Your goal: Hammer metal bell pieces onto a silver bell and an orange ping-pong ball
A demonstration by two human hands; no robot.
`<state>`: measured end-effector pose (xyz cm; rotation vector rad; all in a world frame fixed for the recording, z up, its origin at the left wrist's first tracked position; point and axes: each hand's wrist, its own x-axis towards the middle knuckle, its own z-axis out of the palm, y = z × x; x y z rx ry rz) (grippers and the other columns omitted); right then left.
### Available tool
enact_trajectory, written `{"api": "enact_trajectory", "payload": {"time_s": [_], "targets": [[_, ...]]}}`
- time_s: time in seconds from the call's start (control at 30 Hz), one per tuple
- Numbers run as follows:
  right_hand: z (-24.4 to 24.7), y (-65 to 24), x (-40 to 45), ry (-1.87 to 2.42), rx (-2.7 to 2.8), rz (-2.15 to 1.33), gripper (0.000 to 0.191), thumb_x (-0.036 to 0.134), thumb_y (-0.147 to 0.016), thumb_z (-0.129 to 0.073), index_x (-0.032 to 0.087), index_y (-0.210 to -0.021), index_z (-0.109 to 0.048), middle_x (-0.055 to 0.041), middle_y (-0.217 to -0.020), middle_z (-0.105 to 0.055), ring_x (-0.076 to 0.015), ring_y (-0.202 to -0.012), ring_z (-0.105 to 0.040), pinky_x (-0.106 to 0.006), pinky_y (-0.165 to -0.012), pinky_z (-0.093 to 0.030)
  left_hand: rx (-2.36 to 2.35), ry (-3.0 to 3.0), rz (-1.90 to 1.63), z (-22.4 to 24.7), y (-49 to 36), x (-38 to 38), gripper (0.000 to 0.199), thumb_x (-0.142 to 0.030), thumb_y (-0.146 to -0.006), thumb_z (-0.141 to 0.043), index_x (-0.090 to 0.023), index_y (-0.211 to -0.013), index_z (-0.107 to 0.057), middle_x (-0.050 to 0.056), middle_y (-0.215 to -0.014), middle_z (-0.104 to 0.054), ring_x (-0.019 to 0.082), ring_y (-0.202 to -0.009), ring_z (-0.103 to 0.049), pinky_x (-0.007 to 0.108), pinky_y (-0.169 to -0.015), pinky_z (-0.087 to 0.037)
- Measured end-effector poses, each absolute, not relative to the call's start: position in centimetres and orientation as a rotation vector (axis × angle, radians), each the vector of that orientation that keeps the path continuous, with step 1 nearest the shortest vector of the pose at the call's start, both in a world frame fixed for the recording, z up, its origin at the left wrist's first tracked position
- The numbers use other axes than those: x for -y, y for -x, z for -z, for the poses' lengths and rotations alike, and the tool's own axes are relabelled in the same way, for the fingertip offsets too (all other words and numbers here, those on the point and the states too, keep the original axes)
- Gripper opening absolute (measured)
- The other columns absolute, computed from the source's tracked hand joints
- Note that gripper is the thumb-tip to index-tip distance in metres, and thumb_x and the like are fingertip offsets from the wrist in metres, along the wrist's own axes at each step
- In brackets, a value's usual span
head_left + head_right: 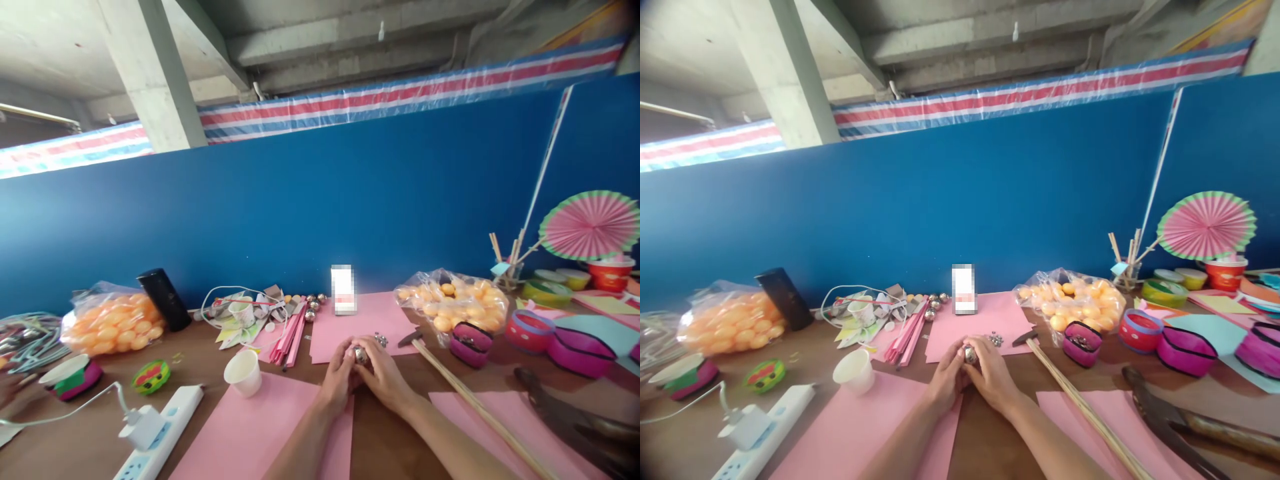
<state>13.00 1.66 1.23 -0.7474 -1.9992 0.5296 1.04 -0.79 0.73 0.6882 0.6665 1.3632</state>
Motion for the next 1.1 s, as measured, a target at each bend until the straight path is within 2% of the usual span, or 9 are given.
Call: {"api": "enact_trajectory", "payload": {"time_s": [0.2,0.3,0.4,0.53,0.83,1.0,1.1], "targets": [[-1.2,-13.1,-1.7,0.797,1.889,-0.359,0.027,0.012,-0.077,-0.041,0.019,-0.102,-0.047,-0.0087,-0.096,-0.052,-0.0212,-0.091,-0.050,-0.035,-0.079,-0.042,-0.725,-0.684,-1.353,-0.7,-0.6,0.7,0.043,-0.042,-0.073,-0.057,-0.016,-0.107,-0.052,0.011,-0.084,-0.066,0.020,-0.076,-0.064,0.034,-0.073,-0.047],[-1.4,-13.5,-2.1,0.862,1.864,-0.297,0.011,0.017,-0.080,-0.042,0.019,-0.084,-0.052,-0.0061,-0.082,-0.053,-0.0193,-0.080,-0.050,-0.032,-0.073,-0.042,-0.733,-0.700,-1.353,-0.5,-0.5,0.4,0.040,-0.042,-0.074,-0.056,-0.014,-0.103,-0.053,0.012,-0.083,-0.066,0.019,-0.073,-0.064,0.033,-0.070,-0.046],[-1.4,-13.5,-2.4,0.960,1.862,-0.325,0.020,0.026,-0.083,-0.041,0.019,-0.066,-0.049,-0.0020,-0.065,-0.051,-0.0155,-0.065,-0.048,-0.028,-0.063,-0.040,-0.760,-0.713,-1.335,-0.4,-0.6,0.3,0.041,-0.043,-0.074,-0.055,-0.013,-0.101,-0.054,0.012,-0.081,-0.066,0.019,-0.071,-0.063,0.032,-0.068,-0.046],[-1.3,-13.3,-2.6,1.016,1.838,-0.406,0.029,0.028,-0.086,-0.037,0.019,-0.061,-0.046,-0.0010,-0.059,-0.051,-0.0131,-0.057,-0.046,-0.025,-0.058,-0.037,-0.779,-0.726,-1.323,-0.4,-0.6,0.3,0.042,-0.043,-0.072,-0.058,-0.012,-0.100,-0.056,0.012,-0.081,-0.066,0.018,-0.071,-0.063,0.030,-0.068,-0.045],[-1.0,-13.3,-2.8,1.080,1.780,-0.534,0.030,0.036,-0.085,-0.039,0.018,-0.063,-0.049,-0.0006,-0.060,-0.054,-0.0144,-0.058,-0.051,-0.024,-0.057,-0.039,-0.801,-0.811,-1.327,-0.2,-0.7,0.5,0.036,-0.036,-0.071,-0.061,-0.014,-0.099,-0.057,0.010,-0.083,-0.065,0.016,-0.072,-0.062,0.031,-0.071,-0.045],[-0.5,-13.9,-2.9,1.036,1.608,-0.783,0.029,0.036,-0.086,-0.033,0.017,-0.095,-0.053,-0.0056,-0.087,-0.060,-0.0171,-0.077,-0.057,-0.028,-0.068,-0.046,-0.828,-0.726,-1.373,-0.2,-0.7,0.4,0.033,-0.034,-0.071,-0.062,-0.015,-0.097,-0.058,0.009,-0.086,-0.063,0.014,-0.072,-0.061,0.028,-0.068,-0.046],[-0.6,-14.0,-3.0,1.020,1.568,-0.789,0.030,0.037,-0.081,-0.044,0.016,-0.100,-0.054,-0.0083,-0.097,-0.060,-0.0196,-0.086,-0.056,-0.032,-0.077,-0.046,-0.844,-0.696,-1.382,-0.1,-0.7,0.3,0.033,-0.034,-0.070,-0.063,-0.014,-0.096,-0.059,0.008,-0.085,-0.063,0.013,-0.068,-0.061,0.027,-0.067,-0.047]]}}
